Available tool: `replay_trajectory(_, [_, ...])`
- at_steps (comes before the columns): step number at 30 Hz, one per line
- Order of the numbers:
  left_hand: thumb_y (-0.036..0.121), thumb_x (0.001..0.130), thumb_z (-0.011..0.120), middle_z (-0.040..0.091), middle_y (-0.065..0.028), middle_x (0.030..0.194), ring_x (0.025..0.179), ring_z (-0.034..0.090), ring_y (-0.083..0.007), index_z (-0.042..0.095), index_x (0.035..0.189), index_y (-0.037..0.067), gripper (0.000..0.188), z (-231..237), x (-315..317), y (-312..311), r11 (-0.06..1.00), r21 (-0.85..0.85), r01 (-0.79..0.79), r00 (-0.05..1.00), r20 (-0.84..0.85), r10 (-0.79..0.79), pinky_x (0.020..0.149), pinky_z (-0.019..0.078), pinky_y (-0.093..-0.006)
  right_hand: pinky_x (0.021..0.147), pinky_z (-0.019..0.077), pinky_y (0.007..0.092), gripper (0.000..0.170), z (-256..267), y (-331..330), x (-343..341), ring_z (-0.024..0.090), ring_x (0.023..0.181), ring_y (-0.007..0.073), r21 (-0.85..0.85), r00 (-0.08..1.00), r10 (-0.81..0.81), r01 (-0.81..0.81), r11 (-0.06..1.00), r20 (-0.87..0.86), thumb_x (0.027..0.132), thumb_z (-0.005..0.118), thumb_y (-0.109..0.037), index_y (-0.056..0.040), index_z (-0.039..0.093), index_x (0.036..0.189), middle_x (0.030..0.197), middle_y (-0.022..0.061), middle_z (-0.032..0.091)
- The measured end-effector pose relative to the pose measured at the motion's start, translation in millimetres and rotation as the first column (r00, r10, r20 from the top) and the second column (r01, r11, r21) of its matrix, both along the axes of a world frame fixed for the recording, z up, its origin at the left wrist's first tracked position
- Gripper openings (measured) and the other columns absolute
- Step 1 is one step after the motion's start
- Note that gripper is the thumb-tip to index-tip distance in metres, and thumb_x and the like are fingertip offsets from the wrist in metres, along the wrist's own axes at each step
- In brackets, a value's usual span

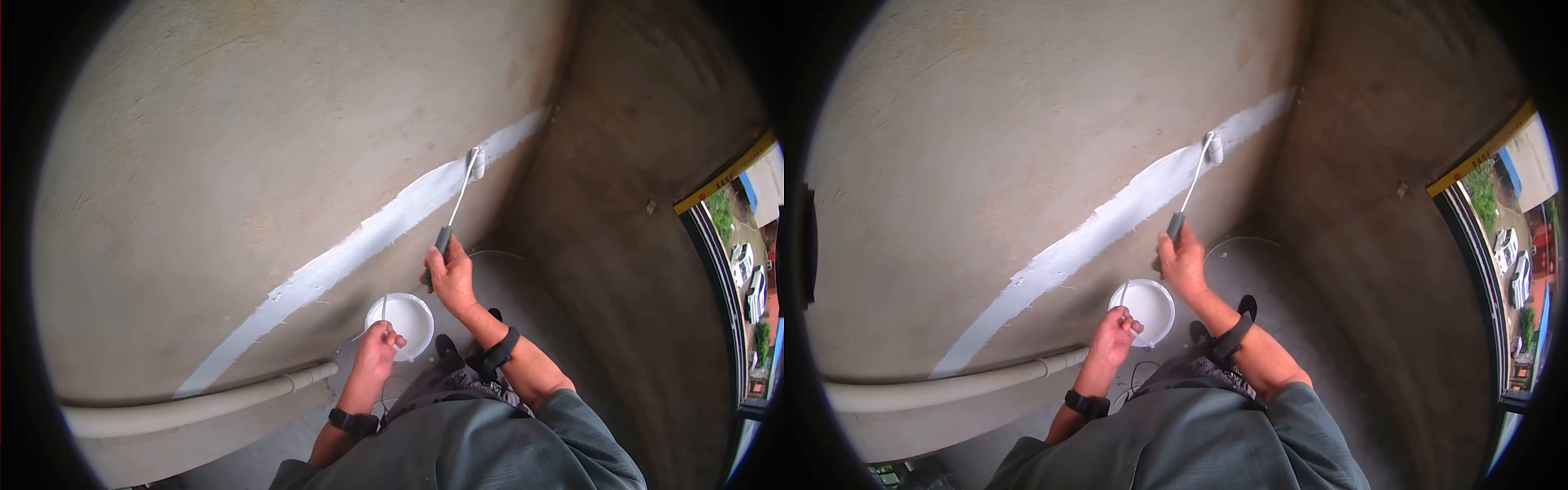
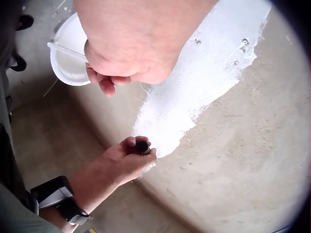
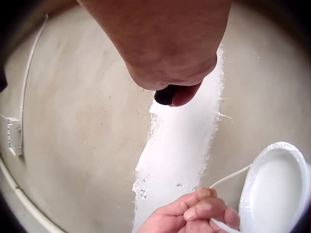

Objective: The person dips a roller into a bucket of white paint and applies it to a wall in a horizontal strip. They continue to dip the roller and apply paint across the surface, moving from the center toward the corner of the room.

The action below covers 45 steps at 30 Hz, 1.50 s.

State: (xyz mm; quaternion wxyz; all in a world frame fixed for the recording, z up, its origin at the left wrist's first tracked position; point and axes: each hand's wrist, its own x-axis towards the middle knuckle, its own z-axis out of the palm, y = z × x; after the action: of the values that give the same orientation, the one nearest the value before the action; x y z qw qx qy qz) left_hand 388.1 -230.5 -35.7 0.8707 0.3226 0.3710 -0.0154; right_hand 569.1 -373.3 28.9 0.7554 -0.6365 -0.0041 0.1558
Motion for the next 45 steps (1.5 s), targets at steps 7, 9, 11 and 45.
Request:
replay_trajectory(7, [0.017,0.098,0.058,0.053,-0.0020,0.075,0.074,0.055,-0.0196,0.059,0.088,0.008,0.014,-1,7,0,1.000,-0.023,0.002,1.000,-0.015,-0.003,0.079,0.0493,-0.0395,0.049,0.0522,0.0258,0.030,-15,12,-61,0.065,0.061,0.0091,-0.132,0.974,0.178,-0.159,0.978,0.144,0.103,0.059,-0.015,0.0048,0.052,0.125,0.077,0.0048,0.064])
replay_trajectory(9, [0.015,0.098,0.059,0.055,-0.0013,0.078,0.075,0.055,-0.0174,0.060,0.087,0.008,0.013,4,11,-3,0.999,-0.031,-0.019,0.999,-0.040,0.018,0.078,0.0499,-0.0369,0.051,0.0521,0.0277,0.037,-3,10,-76,0.065,0.059,0.0093,-0.141,0.976,0.187,-0.171,0.975,0.113,0.102,0.060,-0.014,0.0069,0.051,0.130,0.076,0.0066,0.066])
replay_trajectory(11, [0.015,0.097,0.059,0.057,-0.0002,0.081,0.078,0.055,-0.0155,0.061,0.087,0.008,0.012,11,14,-6,0.999,-0.041,-0.027,0.996,-0.087,0.023,0.078,0.0496,-0.0349,0.054,0.0524,0.0286,0.037,2,13,-84,0.065,0.061,0.0096,-0.097,0.981,0.187,-0.182,0.978,0.044,0.101,0.061,-0.014,0.0073,0.052,0.129,0.076,0.0072,0.066])
replay_trajectory(45, [0.018,0.098,0.060,0.050,-0.0041,0.071,0.071,0.054,-0.0237,0.059,0.086,0.006,0.017,6,26,1,0.998,-0.007,0.060,0.998,-0.023,-0.060,0.079,0.0496,-0.0433,0.050,0.0511,0.0299,0.020,14,6,15,0.063,0.056,0.0111,-0.043,0.996,-0.089,0.089,0.995,0.017,0.102,0.059,-0.015,0.0038,0.055,0.108,0.071,0.0054,0.062])
